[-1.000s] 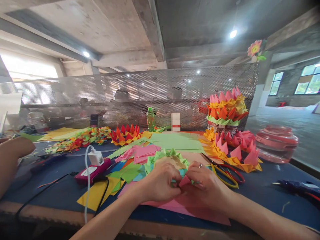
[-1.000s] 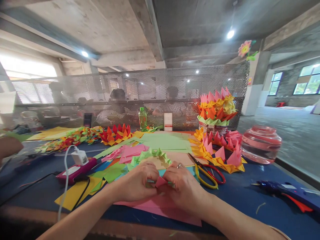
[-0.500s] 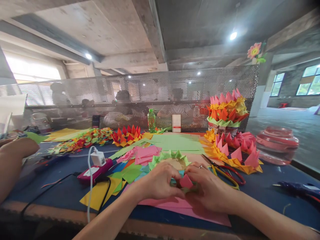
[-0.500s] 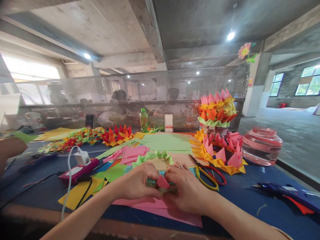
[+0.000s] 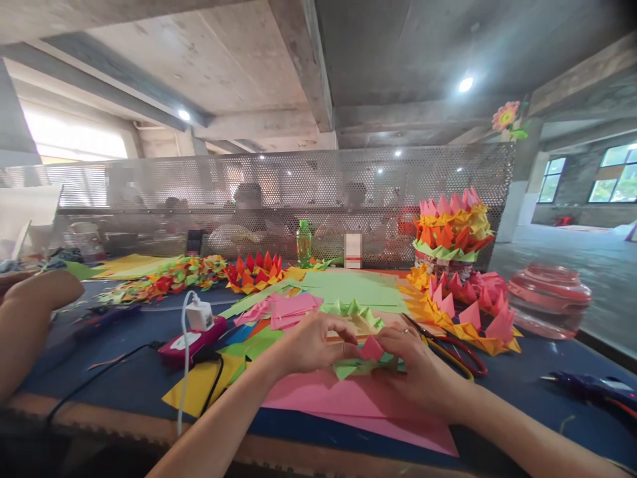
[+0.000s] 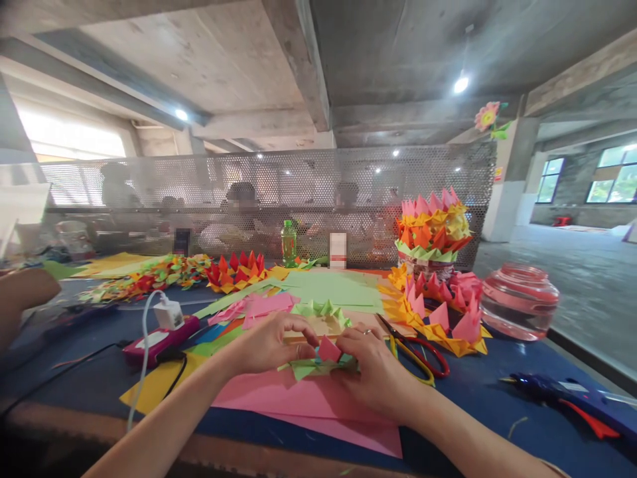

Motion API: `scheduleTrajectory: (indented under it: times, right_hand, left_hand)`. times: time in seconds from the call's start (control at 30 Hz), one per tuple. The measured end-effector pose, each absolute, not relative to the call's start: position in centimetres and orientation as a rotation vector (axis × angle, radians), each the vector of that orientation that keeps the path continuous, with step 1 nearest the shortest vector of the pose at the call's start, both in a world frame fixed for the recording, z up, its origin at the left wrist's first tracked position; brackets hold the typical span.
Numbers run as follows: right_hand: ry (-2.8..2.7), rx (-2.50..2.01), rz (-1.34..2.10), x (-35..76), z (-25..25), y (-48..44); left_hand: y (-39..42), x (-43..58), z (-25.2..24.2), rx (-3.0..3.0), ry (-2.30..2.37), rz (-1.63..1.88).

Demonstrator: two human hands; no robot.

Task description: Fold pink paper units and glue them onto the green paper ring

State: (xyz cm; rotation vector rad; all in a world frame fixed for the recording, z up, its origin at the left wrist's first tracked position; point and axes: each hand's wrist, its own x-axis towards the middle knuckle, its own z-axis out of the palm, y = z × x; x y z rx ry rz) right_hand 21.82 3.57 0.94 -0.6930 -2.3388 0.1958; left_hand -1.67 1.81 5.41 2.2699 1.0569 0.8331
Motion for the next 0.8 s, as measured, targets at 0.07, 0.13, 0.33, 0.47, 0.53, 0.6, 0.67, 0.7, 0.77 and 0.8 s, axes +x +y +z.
scheduleTrajectory:
  times: [0.07, 0.13, 0.33, 0.47, 0.53, 0.6, 0.67, 0.7, 0.77, 0.8]
  right_hand:
    - [-2.355, -0.733, 0.208, 21.8, 1.0, 3.5]
    - [-2.366, -0.773, 0.215, 21.7, 1.0, 3.5]
    - [-2.387, -0.823, 0.236, 21.8, 1.0, 3.2]
    - [-2.411, -0.825, 0.254, 21.9, 0.9, 3.2]
    - [-2.422, -0.819, 0.257, 21.8, 0.9, 3.2]
    - [-2.428, -0.816, 0.257, 21.8, 1.0, 3.2]
    - [-2.430, -0.820, 0.252, 21.8, 1.1, 3.2]
    - [-2.429, -0.823, 0.248, 21.8, 1.1, 3.1]
    - [-2.433, -0.822, 0.241, 21.8, 1.2, 3.2]
    - [-2.437, -0.817, 0.240, 21.8, 1.2, 3.2]
  left_hand:
    - [1.6, -1.4, 5.4, 2.281, 1.006, 0.823]
    - [1.4, -1.2, 5.4, 2.293, 0.961, 0.815]
    - [1.2, -1.0, 5.1, 2.308, 0.956, 0.850]
    - [1.3, -1.0, 5.2, 2.313, 0.953, 0.856]
    - [1.1, -0.8, 5.5, 2.324, 0.927, 0.835]
    - [0.9, -0.7, 5.8, 2.337, 0.898, 0.809]
    - [0.7, -0.6, 6.1, 2.357, 0.876, 0.775]
    - [0.7, -0.6, 6.1, 2.373, 0.868, 0.751]
    - [0.7, -0.6, 6.1, 2.412, 0.857, 0.705]
    - [0.8, -0.6, 6.0, 2.433, 0.854, 0.691]
